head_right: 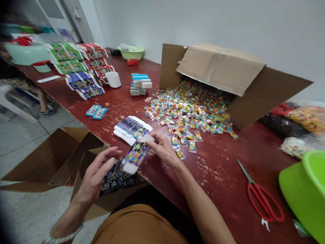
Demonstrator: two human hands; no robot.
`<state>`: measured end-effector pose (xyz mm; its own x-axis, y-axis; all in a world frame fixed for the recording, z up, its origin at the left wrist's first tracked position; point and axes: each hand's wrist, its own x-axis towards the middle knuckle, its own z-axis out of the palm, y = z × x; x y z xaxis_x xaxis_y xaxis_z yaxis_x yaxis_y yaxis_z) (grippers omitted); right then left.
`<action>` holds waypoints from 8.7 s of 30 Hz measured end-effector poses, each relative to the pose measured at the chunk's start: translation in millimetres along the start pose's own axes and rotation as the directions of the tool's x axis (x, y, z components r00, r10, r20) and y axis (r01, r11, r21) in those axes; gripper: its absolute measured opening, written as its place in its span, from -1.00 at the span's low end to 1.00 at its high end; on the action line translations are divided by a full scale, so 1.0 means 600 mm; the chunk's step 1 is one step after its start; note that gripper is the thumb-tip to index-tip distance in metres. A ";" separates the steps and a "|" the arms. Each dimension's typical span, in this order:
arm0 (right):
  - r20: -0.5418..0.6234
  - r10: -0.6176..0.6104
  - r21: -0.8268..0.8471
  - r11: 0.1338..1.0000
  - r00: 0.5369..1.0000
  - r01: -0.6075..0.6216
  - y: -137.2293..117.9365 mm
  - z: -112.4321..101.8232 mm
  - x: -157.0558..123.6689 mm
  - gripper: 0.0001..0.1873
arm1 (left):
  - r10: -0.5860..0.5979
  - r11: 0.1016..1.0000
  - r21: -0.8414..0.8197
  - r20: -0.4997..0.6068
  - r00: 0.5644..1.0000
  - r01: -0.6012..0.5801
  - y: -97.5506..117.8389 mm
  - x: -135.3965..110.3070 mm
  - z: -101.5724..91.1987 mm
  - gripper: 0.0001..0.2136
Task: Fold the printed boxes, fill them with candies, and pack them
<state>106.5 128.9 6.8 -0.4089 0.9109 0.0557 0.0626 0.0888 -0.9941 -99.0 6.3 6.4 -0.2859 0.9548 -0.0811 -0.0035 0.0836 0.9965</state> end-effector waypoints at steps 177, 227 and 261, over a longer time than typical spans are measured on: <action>0.069 0.034 -0.021 0.999 0.997 -0.033 -0.023 0.015 -0.150 -0.89 | -0.269 0.936 -0.075 0.473 0.839 0.343 -0.007 -0.062 0.080 -0.61; 0.116 -0.008 0.206 0.978 0.993 -0.016 0.000 0.035 -0.156 -0.83 | -0.442 0.685 -0.394 0.444 0.779 0.613 0.002 -0.045 0.107 -0.48; 0.114 0.114 0.235 0.962 0.987 -0.138 -0.004 -0.009 -0.035 -0.70 | -0.275 0.929 -0.140 0.355 0.894 0.342 0.015 0.004 0.023 -0.52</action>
<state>119.7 111.9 8.6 -0.5004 0.8630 -0.0692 -0.0970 -0.1353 -0.9860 -86.4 13.3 14.9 0.0853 0.9313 -0.3542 -0.2349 0.3643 0.9012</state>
